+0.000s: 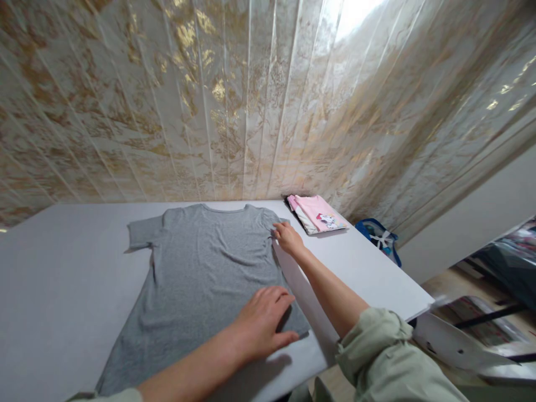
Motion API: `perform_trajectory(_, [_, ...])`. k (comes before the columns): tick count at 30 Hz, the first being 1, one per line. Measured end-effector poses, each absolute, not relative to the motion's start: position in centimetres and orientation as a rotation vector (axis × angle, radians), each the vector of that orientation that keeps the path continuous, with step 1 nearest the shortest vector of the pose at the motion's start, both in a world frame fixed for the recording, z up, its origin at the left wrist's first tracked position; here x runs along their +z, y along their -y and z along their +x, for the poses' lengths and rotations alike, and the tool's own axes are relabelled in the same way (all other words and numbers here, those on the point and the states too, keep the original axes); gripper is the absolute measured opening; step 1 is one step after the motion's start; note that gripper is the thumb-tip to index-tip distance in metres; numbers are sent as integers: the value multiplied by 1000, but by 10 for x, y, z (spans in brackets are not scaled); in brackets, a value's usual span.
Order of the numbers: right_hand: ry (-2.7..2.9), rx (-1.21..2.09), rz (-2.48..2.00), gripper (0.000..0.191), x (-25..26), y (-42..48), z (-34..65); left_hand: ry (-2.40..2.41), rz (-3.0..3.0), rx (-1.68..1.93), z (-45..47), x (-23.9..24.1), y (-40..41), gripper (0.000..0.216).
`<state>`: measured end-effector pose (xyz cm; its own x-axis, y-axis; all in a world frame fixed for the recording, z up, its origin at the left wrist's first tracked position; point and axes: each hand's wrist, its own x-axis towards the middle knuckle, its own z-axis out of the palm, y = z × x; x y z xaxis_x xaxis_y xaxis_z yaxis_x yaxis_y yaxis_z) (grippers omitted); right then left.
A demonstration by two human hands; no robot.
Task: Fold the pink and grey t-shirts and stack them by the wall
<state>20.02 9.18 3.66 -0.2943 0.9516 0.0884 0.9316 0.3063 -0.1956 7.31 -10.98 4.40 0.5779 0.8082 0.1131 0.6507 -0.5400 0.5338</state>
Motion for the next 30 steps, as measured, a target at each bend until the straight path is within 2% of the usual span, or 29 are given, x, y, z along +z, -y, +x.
perform_trajectory(1, [2399, 162, -1737, 41, 32, -101, 198, -1169, 2368, 483, 83, 35, 112, 60])
perform_trajectory(2, [2413, 168, -1737, 43, 27, -109, 197, -1174, 2368, 481, 89, 27, 114, 55])
perform_trajectory(5, [2424, 148, -1751, 49, 12, -123, 199, -1204, 2330, 483, 91, 13, 116, 20])
perform_trajectory(6, [2426, 137, -1749, 50, 8, -125, 200, -1198, 2302, 501, 90, 12, 117, 17])
perform_trajectory(10, [2427, 119, -1715, 50, 1, -132, 203, -1005, 2195, 549, 86, 13, 120, 15])
perform_trajectory(14, [2416, 120, -1702, 50, -2, -137, 204, -870, 2198, 381, 93, 18, 127, 15])
perform_trajectory(18, [2425, 117, -1667, 50, 0, -136, 208, -972, 2130, 375, 79, 43, 131, 23])
perform_trajectory(22, [2396, 80, -1583, 49, 13, -130, 204, -1252, 2090, 414, 20, 63, 146, 25])
perform_trajectory(26, [2497, 42, -1335, 47, 28, -114, 166, -1597, 2169, 462, -49, 37, 185, 34])
perform_trajectory(30, [2704, 177, -1070, 46, 30, -102, 106, -1626, 2343, 592, -77, -5, 217, 33])
